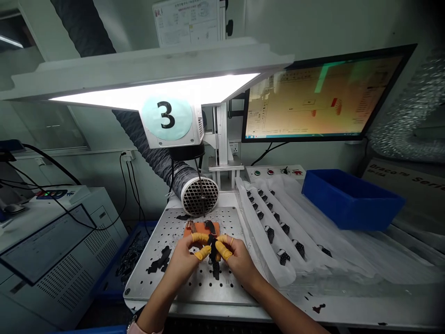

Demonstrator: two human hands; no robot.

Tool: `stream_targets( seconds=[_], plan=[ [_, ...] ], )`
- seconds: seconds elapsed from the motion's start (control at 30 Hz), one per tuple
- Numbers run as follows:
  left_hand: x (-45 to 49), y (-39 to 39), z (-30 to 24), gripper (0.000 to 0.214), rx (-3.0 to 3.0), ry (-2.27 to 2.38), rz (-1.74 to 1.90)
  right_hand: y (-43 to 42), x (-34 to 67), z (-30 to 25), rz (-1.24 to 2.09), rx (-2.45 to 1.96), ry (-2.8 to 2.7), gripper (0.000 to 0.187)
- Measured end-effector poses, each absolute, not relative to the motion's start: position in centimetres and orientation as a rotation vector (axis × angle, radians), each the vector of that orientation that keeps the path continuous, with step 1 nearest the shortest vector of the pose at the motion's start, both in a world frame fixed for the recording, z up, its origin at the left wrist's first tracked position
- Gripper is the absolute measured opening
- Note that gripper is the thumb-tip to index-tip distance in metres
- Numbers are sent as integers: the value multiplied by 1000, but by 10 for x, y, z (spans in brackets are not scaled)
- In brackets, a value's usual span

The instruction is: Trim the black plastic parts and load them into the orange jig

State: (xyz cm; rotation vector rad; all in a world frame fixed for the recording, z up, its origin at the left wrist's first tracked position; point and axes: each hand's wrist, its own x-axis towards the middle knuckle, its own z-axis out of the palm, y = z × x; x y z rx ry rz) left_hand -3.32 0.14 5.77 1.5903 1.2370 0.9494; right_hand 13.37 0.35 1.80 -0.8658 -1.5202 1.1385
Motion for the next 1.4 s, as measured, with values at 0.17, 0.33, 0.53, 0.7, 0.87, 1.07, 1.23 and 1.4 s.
stream_targets(
  seconds=[0.17,0.33,0.53,0.7,0.87,1.07,1.23,1.4],
  plan=[
    [-43,-2,59,26,1581,1192,870,1,133,19,970,-892,-1737,24],
    [-48,7,47,14,1588,1275,975,2,131,17,742,-1238,-1749,22],
    [-61,53,35,42,1408,1454,1304,4,130,16,592,-1616,-1723,10],
    [-59,79,30,42,1570,1686,1255,3,130,18,597,-1624,-1727,14],
    [-57,78,26,31,1697,1910,1106,4,131,18,596,-1640,-1735,14],
    [-61,78,24,37,1794,2118,862,5,130,19,591,-1653,-1744,14],
    [-53,70,29,39,1835,2228,699,4,129,21,560,-1660,-1744,17],
    [-34,53,35,29,2097,2333,539,3,129,19,543,-1643,-1745,15]
  ],
)
